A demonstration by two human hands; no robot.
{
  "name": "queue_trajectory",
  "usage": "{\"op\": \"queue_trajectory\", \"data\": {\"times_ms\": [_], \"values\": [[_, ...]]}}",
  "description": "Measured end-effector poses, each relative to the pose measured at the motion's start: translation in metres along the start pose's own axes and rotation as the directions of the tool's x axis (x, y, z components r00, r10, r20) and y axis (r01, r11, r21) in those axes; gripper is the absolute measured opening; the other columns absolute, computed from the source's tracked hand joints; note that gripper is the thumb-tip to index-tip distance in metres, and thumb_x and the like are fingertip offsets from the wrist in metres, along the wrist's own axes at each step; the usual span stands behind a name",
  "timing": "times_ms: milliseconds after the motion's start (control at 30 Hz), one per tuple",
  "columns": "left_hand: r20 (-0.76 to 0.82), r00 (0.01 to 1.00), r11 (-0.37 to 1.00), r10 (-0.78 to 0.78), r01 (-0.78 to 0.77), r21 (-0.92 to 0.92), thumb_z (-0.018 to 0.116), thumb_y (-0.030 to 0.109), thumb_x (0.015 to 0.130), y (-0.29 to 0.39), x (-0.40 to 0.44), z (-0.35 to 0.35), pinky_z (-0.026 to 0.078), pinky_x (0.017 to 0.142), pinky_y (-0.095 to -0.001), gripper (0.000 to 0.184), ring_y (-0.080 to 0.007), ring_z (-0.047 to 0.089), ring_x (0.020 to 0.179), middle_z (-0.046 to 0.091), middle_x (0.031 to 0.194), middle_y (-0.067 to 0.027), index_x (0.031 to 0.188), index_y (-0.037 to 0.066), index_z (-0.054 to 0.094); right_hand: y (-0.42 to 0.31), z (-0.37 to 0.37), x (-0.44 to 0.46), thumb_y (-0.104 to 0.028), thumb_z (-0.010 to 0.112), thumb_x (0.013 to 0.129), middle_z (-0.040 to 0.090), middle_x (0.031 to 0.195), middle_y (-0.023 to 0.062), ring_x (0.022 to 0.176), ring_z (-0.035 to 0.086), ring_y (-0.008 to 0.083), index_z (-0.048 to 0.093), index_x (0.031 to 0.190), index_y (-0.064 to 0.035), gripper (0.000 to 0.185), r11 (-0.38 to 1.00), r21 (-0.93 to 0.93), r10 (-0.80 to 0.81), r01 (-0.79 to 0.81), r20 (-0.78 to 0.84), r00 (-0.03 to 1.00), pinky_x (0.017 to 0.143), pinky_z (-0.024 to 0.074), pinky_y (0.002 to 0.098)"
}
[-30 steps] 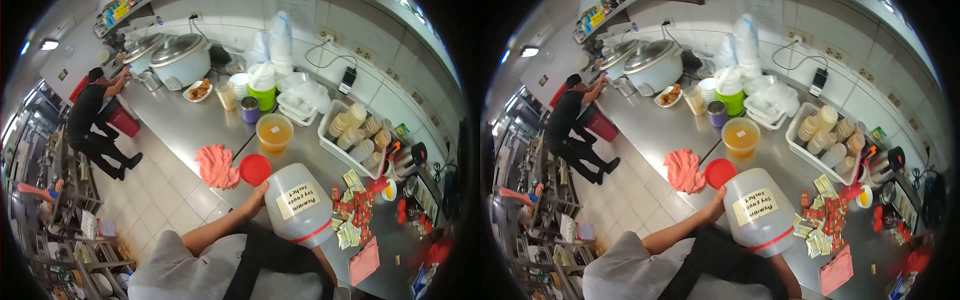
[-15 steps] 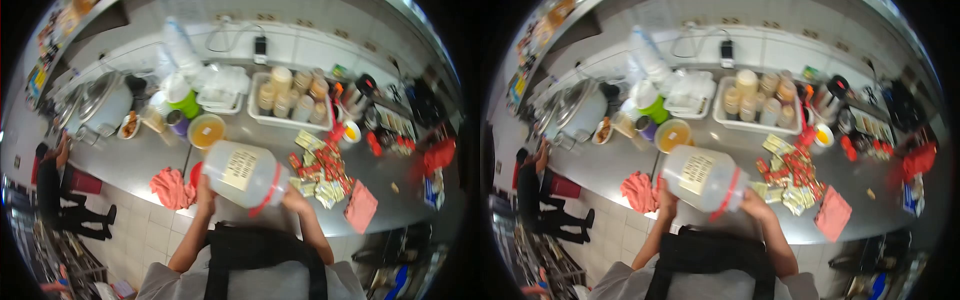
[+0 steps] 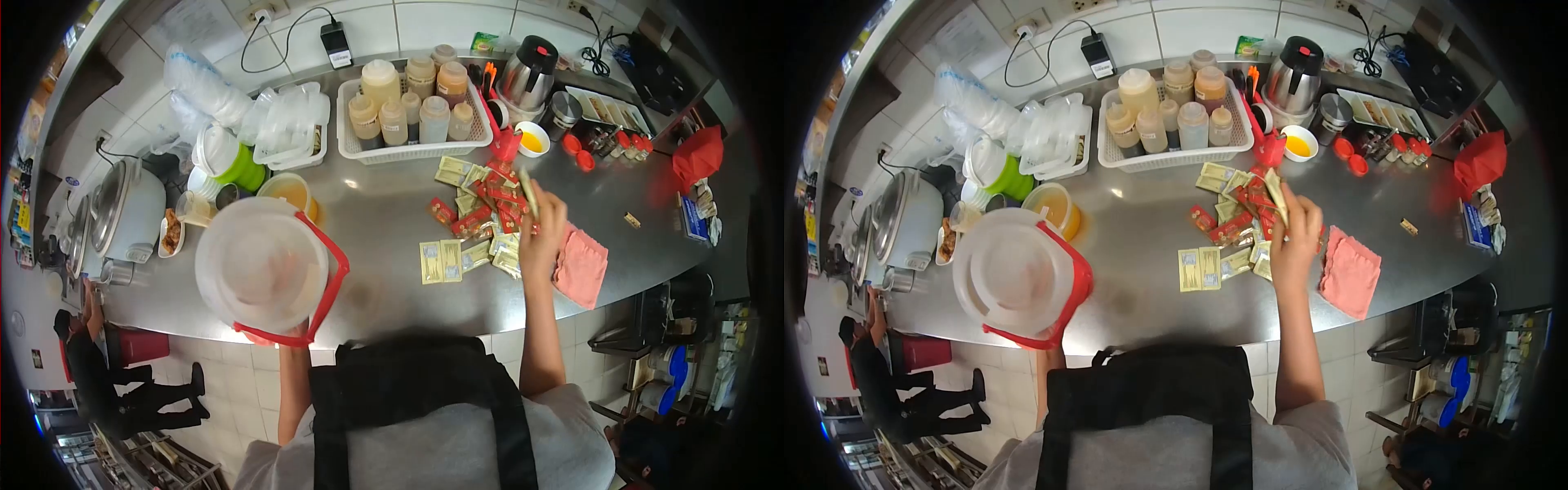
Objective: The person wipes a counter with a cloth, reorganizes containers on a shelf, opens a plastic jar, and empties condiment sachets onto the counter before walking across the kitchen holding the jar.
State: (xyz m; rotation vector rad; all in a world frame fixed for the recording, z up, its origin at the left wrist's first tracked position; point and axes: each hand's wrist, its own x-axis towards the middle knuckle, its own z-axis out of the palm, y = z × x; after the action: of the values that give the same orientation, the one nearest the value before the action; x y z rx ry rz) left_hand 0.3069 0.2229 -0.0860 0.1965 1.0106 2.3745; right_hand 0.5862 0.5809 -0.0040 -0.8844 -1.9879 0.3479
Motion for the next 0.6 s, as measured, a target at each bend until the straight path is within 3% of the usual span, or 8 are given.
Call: {"op": "queue_trajectory", "data": {"times_ms": [167, 200, 467, 600], "values": [[0.034, 0.999, 1.0, -0.007, 0.006, 0.021, 0.035, 0.065, 0.094, -0.008, -0.002, 0.014, 0.042, 0.1, -0.0464, 0.073, -0.0268, 0.045, 0.124, 0.043, 0.136, -0.0095, 0.143, 0.01, 0.031, 0.083, 0.056, -0.073, -0.012, 0.067, 0.081, 0.044, 0.136, 0.0217, 0.128, 0.039, 0.0398, 0.045, 0.14, -0.0077, 0.063, 0.973, -0.221, 0.02, 0.059, 0.338, 0.941, 0.107, 0.0325, 0.0469], [0.037, 0.999, 1.0, 0.002, -0.003, 0.026, 0.035, 0.064, 0.094, -0.007, -0.003, 0.015, 0.042, 0.1, -0.0466, 0.073, -0.0268, 0.044, 0.125, 0.042, 0.136, -0.0095, 0.144, 0.01, 0.03, 0.08, 0.055, -0.074, -0.023, 0.072, 0.079, 0.034, 0.146, 0.0227, 0.135, 0.03, 0.0428, 0.039, 0.144, -0.0102, 0.074, 0.981, -0.191, 0.105, -0.027, 0.415, 0.904, 0.111, 0.0271, 0.0494], [0.074, 0.997, 0.998, 0.007, -0.011, 0.061, 0.036, 0.063, 0.095, -0.013, -0.01, 0.021, 0.039, 0.104, -0.048, 0.072, -0.0275, 0.041, 0.129, 0.038, 0.141, -0.0098, 0.145, 0.011, 0.029, 0.051, 0.059, -0.044, -0.026, 0.078, 0.075, 0.037, 0.143, 0.0222, 0.134, 0.032, 0.042, 0.035, 0.147, -0.0121, 0.086, 0.972, -0.234, 0.088, -0.022, 0.274, 0.958, 0.11, 0.0276, 0.0507], [0.087, 0.996, 0.996, -0.002, -0.006, 0.088, 0.036, 0.062, 0.095, -0.011, -0.017, 0.02, 0.038, 0.105, -0.0487, 0.072, -0.0279, 0.039, 0.131, 0.036, 0.143, -0.01, 0.146, 0.011, 0.028, 0.016, 0.09, -0.042, -0.018, 0.077, 0.075, 0.039, 0.141, 0.0245, 0.132, 0.034, 0.0426, 0.034, 0.145, -0.007, 0.083, 0.999, 0.052, -0.011, -0.014, 0.434, 0.901, 0.11, 0.028, 0.0496]]}}
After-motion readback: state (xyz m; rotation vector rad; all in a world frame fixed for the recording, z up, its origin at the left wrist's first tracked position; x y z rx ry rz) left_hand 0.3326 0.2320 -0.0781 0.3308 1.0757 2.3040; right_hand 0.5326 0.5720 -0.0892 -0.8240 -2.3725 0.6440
